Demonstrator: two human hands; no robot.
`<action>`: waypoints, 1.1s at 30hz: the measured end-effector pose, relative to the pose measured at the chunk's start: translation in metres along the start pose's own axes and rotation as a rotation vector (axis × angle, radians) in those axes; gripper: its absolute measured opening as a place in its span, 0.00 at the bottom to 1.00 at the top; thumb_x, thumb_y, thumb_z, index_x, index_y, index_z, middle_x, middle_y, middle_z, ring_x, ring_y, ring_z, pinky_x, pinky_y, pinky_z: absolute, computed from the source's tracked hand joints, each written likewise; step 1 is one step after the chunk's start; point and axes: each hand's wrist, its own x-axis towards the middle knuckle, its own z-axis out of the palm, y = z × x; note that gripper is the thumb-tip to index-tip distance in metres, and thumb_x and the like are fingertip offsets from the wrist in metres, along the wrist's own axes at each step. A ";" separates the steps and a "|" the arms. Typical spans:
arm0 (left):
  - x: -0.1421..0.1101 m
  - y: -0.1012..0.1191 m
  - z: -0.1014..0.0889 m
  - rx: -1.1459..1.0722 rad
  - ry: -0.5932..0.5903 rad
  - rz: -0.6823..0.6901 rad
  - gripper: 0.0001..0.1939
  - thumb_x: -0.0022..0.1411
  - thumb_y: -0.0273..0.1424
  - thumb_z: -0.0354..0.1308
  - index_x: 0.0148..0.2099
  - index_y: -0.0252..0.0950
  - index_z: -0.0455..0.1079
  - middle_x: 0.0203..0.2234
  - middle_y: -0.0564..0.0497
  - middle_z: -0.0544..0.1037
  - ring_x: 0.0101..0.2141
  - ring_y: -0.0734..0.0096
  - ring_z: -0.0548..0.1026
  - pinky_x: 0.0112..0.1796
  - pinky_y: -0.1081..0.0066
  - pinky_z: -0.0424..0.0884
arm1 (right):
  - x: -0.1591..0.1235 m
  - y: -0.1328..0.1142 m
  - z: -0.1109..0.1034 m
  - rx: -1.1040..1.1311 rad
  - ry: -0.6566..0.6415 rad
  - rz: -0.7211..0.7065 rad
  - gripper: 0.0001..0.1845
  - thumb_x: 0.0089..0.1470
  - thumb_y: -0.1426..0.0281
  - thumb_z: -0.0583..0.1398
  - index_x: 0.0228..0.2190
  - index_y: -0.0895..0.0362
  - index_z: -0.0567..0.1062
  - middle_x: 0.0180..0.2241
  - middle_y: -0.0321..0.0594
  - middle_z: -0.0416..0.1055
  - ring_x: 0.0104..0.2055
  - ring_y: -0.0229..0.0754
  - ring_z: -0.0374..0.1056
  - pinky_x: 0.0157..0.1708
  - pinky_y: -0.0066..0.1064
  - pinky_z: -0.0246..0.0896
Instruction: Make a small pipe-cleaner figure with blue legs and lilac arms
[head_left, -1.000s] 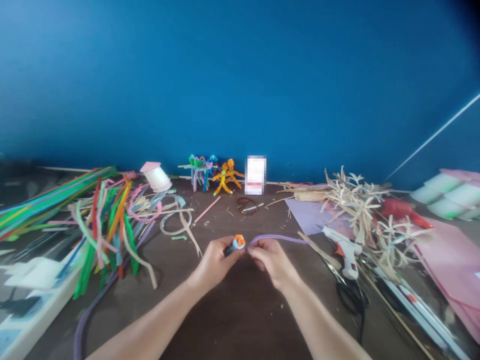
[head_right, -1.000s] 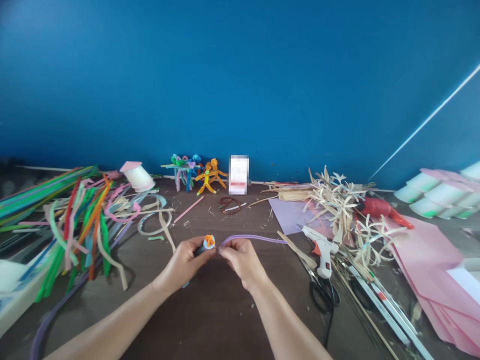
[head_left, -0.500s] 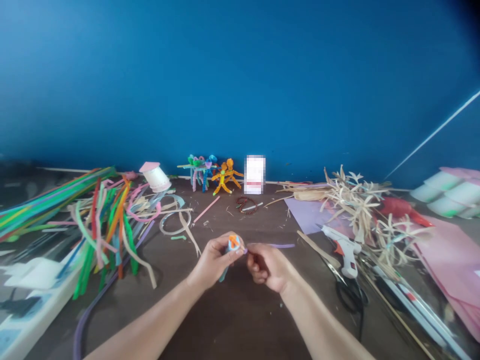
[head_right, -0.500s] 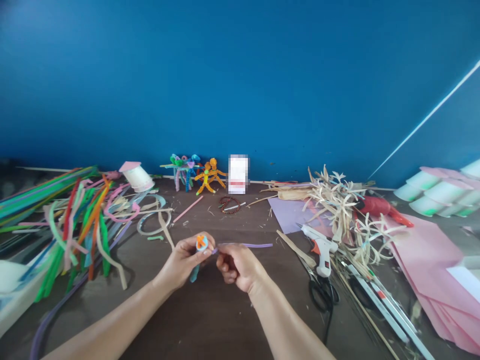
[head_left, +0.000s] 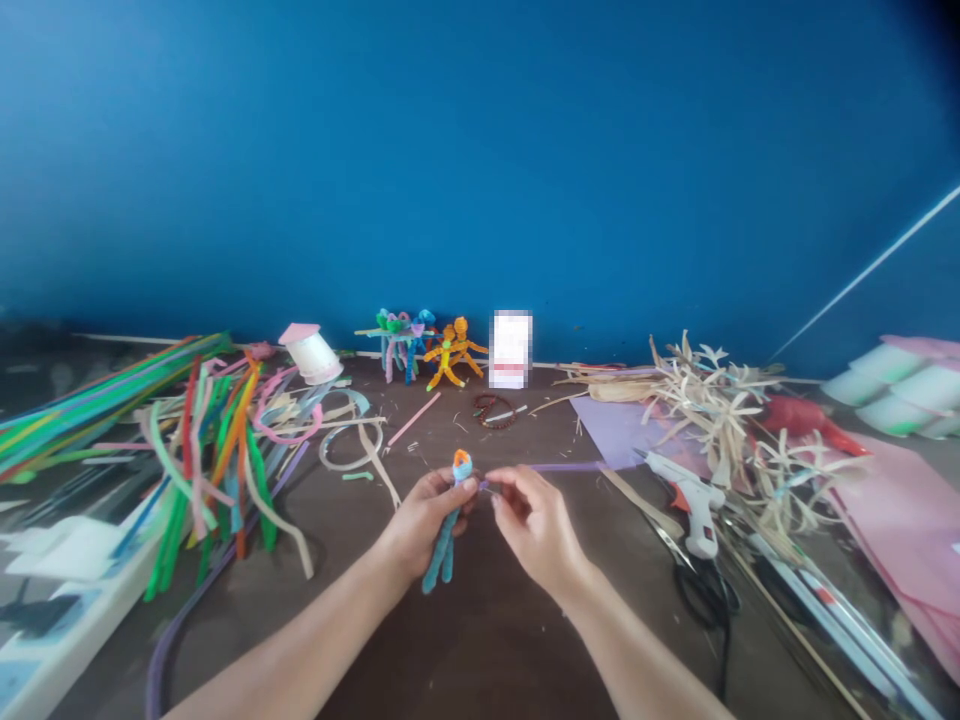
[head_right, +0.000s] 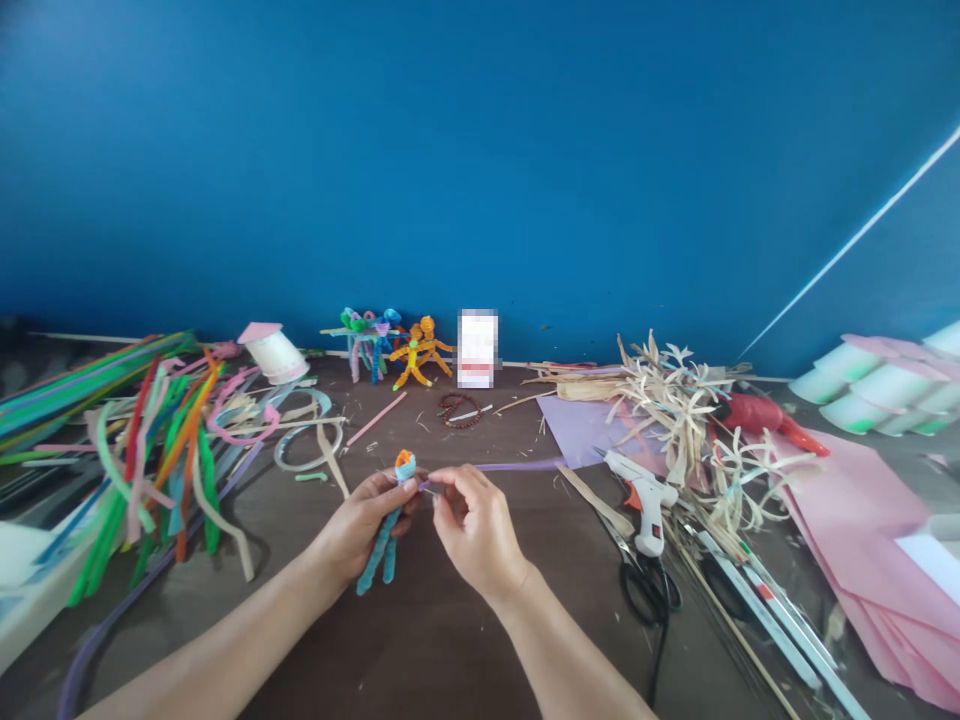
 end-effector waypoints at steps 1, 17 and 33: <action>0.000 -0.001 0.000 -0.002 0.002 0.010 0.10 0.46 0.32 0.61 0.30 0.32 0.67 0.16 0.58 0.62 0.17 0.84 0.59 0.16 0.83 0.53 | 0.000 0.000 0.001 -0.033 0.002 0.001 0.08 0.48 0.74 0.54 0.33 0.57 0.71 0.26 0.36 0.64 0.24 0.34 0.59 0.26 0.25 0.56; -0.006 -0.005 0.005 0.514 0.181 0.301 0.12 0.52 0.38 0.55 0.31 0.32 0.69 0.15 0.57 0.63 0.18 0.79 0.60 0.19 0.78 0.57 | -0.001 0.004 0.010 0.193 -0.223 0.346 0.07 0.46 0.72 0.56 0.22 0.60 0.73 0.19 0.36 0.70 0.22 0.35 0.64 0.23 0.23 0.57; -0.001 0.005 0.003 0.372 -0.036 0.118 0.12 0.50 0.36 0.56 0.26 0.31 0.66 0.12 0.58 0.61 0.15 0.82 0.57 0.18 0.79 0.53 | 0.006 0.008 -0.004 0.155 -0.045 0.304 0.06 0.48 0.69 0.55 0.25 0.58 0.68 0.15 0.32 0.64 0.17 0.33 0.59 0.18 0.23 0.53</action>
